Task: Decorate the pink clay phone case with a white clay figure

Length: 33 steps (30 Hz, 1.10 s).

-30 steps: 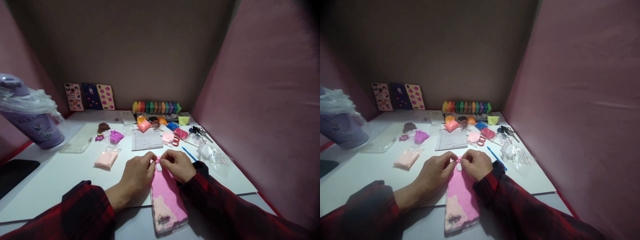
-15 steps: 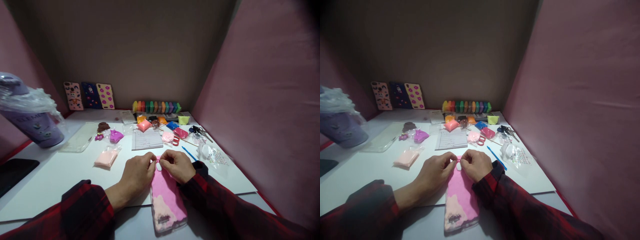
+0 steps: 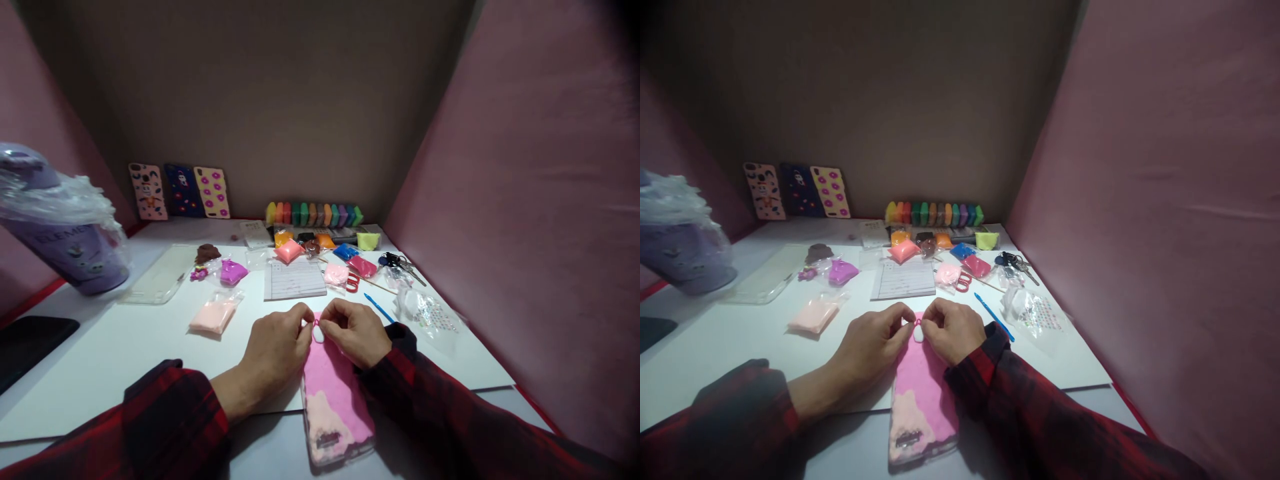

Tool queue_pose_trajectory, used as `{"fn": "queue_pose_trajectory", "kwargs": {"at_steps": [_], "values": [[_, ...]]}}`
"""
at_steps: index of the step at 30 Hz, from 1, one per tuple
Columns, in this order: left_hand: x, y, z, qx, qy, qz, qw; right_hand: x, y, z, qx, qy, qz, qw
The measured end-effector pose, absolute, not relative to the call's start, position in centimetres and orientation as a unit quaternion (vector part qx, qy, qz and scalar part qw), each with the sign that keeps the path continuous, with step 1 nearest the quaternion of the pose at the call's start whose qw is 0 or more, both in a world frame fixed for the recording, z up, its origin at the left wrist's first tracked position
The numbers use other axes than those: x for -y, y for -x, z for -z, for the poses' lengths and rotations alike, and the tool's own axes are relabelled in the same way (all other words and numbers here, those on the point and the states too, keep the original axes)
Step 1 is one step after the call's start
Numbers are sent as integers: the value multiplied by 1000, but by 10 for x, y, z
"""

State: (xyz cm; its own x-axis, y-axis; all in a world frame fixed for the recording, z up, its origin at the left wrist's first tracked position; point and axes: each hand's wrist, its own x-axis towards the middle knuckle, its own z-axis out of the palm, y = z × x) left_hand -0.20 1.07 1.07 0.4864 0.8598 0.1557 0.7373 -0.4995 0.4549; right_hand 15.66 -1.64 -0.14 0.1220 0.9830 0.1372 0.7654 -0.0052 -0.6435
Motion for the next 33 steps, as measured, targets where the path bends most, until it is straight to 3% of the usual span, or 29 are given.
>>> {"fn": "queue_pose_trajectory", "kwargs": {"at_steps": [33], "values": [[-11, 3, -8, -452, -854, -191, 174, 16, -160, 9, 649, 662, -188, 325]]}}
